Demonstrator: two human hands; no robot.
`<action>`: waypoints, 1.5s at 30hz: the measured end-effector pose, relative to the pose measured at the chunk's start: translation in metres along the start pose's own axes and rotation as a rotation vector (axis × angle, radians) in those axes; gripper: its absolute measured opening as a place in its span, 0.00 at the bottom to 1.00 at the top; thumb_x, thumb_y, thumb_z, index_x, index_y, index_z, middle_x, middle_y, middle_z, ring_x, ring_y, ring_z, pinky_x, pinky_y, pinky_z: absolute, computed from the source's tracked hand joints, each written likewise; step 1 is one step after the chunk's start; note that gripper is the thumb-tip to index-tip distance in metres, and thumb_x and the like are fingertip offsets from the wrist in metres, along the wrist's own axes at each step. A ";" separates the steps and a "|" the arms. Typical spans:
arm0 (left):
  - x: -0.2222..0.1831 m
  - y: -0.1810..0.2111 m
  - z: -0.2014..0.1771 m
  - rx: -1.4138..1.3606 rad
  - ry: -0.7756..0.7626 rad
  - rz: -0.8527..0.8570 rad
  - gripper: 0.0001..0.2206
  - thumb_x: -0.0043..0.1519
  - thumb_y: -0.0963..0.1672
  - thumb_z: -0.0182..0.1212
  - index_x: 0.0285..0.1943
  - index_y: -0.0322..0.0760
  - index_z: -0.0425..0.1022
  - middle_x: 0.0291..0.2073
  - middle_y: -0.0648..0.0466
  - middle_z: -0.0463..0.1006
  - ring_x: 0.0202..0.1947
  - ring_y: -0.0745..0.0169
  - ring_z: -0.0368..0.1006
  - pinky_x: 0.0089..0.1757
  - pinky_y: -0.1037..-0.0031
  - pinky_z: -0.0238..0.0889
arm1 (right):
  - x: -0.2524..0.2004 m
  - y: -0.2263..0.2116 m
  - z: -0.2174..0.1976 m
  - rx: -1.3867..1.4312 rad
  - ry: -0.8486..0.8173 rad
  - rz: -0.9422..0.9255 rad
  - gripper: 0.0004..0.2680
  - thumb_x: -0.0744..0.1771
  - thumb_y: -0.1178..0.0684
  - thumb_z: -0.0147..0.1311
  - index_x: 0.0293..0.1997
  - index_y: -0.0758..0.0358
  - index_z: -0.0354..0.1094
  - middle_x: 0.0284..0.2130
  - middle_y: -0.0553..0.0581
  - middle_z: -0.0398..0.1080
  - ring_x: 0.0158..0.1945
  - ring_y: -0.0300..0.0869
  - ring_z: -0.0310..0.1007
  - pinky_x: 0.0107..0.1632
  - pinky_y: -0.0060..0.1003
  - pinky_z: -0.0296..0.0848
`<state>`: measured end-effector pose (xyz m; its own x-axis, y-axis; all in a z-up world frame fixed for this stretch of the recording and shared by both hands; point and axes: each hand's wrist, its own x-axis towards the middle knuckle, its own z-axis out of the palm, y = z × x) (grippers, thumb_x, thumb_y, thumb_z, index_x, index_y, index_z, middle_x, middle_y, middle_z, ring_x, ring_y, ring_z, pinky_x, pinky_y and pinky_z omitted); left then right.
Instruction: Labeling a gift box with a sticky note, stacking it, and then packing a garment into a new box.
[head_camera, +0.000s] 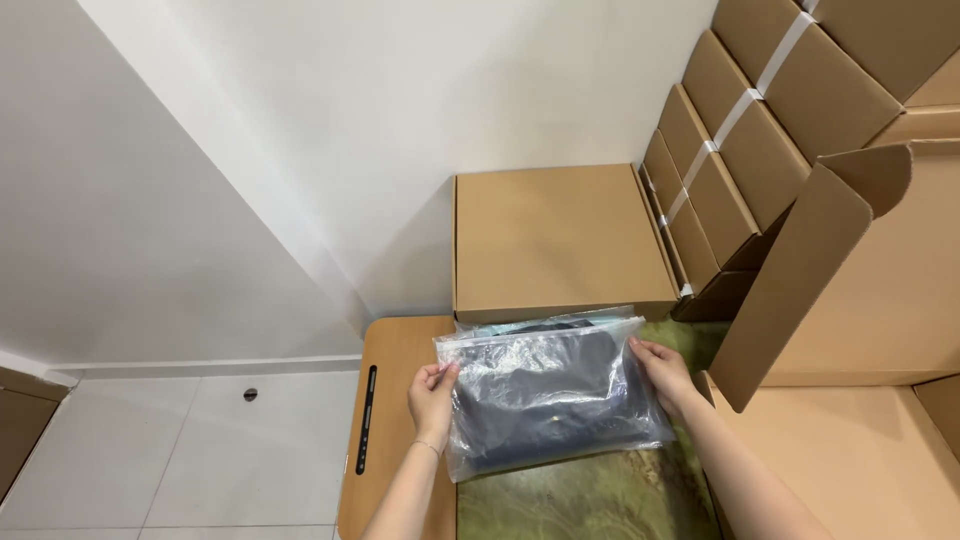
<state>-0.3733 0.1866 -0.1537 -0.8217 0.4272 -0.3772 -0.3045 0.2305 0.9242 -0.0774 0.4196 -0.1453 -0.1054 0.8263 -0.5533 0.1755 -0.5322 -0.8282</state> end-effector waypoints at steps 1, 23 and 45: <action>-0.009 0.014 -0.005 0.001 -0.002 -0.001 0.06 0.61 0.42 0.71 0.43 0.36 0.80 0.42 0.51 0.89 0.45 0.63 0.82 0.51 0.75 0.72 | -0.003 0.001 -0.001 0.000 0.003 0.001 0.15 0.67 0.47 0.63 0.57 0.66 0.75 0.45 0.62 0.79 0.45 0.47 0.77 0.51 0.39 0.76; -0.261 0.099 0.071 0.060 -0.878 0.015 0.06 0.54 0.36 0.76 0.37 0.23 0.85 0.33 0.40 0.91 0.34 0.54 0.86 0.40 0.69 0.80 | -0.140 -0.004 -0.483 -0.257 -0.132 -0.625 0.05 0.59 0.70 0.69 0.33 0.84 0.88 0.23 0.69 0.87 0.24 0.48 0.77 0.31 0.43 0.77; -0.396 -0.038 0.239 1.464 -0.798 0.681 0.05 0.66 0.43 0.67 0.40 0.52 0.87 0.34 0.59 0.86 0.43 0.63 0.80 0.74 0.52 0.48 | -0.004 0.057 -0.594 -0.946 0.044 -0.593 0.11 0.64 0.63 0.60 0.30 0.50 0.90 0.69 0.50 0.66 0.71 0.43 0.67 0.67 0.43 0.68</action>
<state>0.0786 0.2173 -0.0538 -0.0670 0.9393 -0.3364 0.9442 0.1687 0.2831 0.5148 0.4961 -0.1375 -0.3882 0.9186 -0.0744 0.7853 0.2875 -0.5483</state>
